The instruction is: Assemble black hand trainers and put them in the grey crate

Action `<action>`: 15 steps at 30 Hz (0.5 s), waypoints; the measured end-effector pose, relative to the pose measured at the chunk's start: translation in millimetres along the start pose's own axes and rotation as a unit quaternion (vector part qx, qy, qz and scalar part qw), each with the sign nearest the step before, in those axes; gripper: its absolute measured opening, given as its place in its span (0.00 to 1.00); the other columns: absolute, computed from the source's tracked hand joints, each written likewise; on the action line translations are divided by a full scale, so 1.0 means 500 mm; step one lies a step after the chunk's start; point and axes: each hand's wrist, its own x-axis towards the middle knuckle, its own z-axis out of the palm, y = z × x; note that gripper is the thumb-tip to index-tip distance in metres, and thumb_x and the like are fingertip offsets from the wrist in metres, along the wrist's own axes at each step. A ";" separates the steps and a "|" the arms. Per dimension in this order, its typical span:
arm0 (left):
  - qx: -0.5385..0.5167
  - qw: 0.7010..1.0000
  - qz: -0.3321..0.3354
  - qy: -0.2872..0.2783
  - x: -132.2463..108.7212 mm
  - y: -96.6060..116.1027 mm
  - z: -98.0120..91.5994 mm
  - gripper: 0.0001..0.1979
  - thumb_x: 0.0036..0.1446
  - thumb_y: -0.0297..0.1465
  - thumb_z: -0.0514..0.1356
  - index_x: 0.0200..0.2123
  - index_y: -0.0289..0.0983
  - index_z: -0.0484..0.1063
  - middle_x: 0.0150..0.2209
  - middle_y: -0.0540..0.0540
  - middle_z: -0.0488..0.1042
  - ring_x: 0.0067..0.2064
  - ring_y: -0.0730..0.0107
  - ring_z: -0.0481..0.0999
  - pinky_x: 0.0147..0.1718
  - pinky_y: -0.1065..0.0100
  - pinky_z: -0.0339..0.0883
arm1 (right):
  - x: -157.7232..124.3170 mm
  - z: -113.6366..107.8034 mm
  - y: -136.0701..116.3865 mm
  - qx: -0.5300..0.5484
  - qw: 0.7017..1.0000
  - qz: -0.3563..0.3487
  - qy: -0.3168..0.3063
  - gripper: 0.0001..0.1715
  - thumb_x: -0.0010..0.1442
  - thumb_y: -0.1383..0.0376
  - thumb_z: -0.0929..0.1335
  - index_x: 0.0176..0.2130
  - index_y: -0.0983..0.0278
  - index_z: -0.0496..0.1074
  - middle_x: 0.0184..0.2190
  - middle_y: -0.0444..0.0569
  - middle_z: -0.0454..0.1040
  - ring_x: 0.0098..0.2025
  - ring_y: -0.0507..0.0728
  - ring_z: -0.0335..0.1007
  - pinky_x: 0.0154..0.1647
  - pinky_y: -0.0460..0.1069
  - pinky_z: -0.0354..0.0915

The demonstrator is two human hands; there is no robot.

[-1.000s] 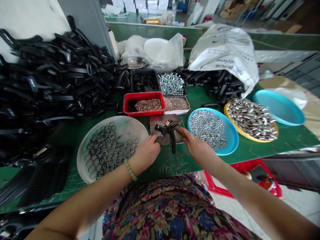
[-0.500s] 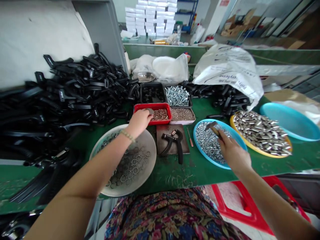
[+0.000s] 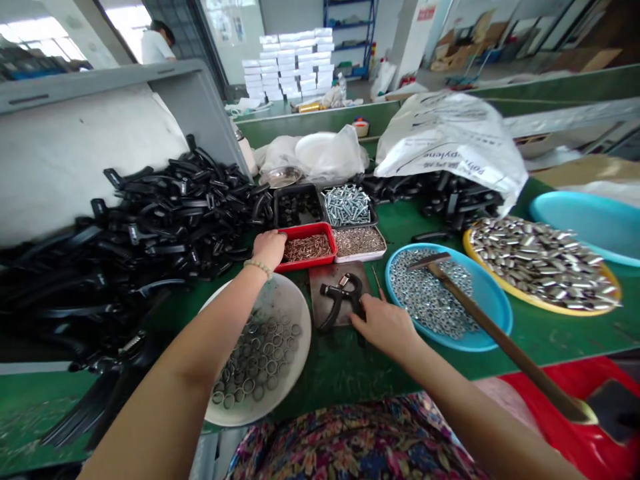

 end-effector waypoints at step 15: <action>-0.875 0.455 -0.120 -0.112 -0.243 0.168 -0.061 0.12 0.45 0.28 0.68 0.35 0.34 0.76 0.33 0.49 0.77 0.29 0.80 0.75 0.31 0.78 0.72 | -0.045 0.004 0.003 0.837 0.524 0.076 -0.135 0.21 0.60 0.49 0.65 0.29 0.61 0.56 0.12 0.32 0.54 0.09 0.42 0.39 0.10 0.40 0.39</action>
